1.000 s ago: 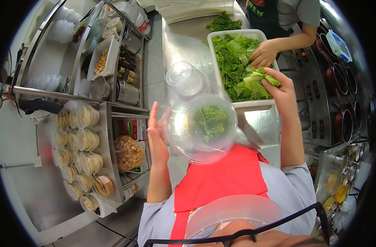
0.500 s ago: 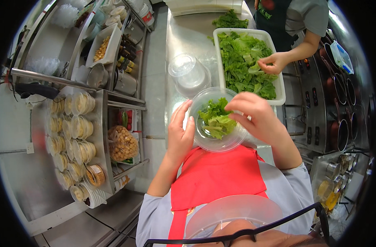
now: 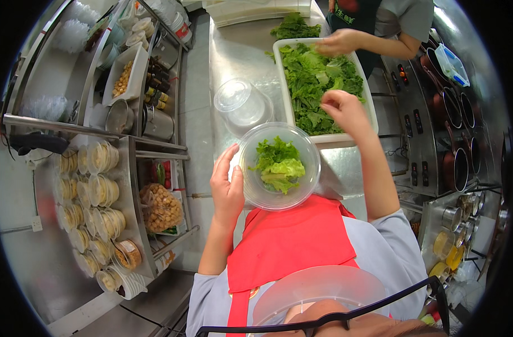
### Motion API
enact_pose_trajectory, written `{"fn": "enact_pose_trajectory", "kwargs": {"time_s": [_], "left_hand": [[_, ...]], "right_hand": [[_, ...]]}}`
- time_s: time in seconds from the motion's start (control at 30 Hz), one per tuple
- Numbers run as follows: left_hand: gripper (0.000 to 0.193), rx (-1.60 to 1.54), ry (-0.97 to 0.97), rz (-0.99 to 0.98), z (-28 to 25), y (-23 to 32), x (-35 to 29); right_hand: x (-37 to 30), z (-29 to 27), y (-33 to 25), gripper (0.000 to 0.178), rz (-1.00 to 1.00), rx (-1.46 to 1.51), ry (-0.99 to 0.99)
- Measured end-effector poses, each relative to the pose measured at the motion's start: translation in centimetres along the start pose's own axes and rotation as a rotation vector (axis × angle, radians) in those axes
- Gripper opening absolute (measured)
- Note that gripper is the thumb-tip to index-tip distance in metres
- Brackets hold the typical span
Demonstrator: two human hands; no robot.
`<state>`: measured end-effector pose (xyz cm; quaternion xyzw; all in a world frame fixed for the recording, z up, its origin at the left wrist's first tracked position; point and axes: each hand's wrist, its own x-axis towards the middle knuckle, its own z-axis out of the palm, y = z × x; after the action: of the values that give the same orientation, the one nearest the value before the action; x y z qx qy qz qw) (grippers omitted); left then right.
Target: The person places torn lettuce leaves into clear plastic bowls and adds a spoonful of chickpeas to each. The person repeats this process for multiple bowls, stacking them as they are filled.
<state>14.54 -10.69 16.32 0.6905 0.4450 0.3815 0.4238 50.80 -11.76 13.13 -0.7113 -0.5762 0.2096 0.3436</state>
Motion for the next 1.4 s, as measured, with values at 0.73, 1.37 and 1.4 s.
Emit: {"fn": "enact_pose_trajectory", "kwargs": {"time_s": [0.73,1.37,1.4], "left_hand": [[0.039,0.07,-0.094,0.112,-0.3,0.3,1.0],[0.117,0.734,-0.07,-0.138,3.4,-5.4,21.2],[0.116,0.728,-0.035,-0.108,2.7,-4.5,21.2]], "right_hand": [[-3.0,0.2,-9.1,0.058,-0.715,0.019,-0.184],[3.5,2.5,8.5,0.069,0.095,-0.128,-0.041],[3.4,3.3,7.9,0.084,0.056,-0.236,-0.064]]}}
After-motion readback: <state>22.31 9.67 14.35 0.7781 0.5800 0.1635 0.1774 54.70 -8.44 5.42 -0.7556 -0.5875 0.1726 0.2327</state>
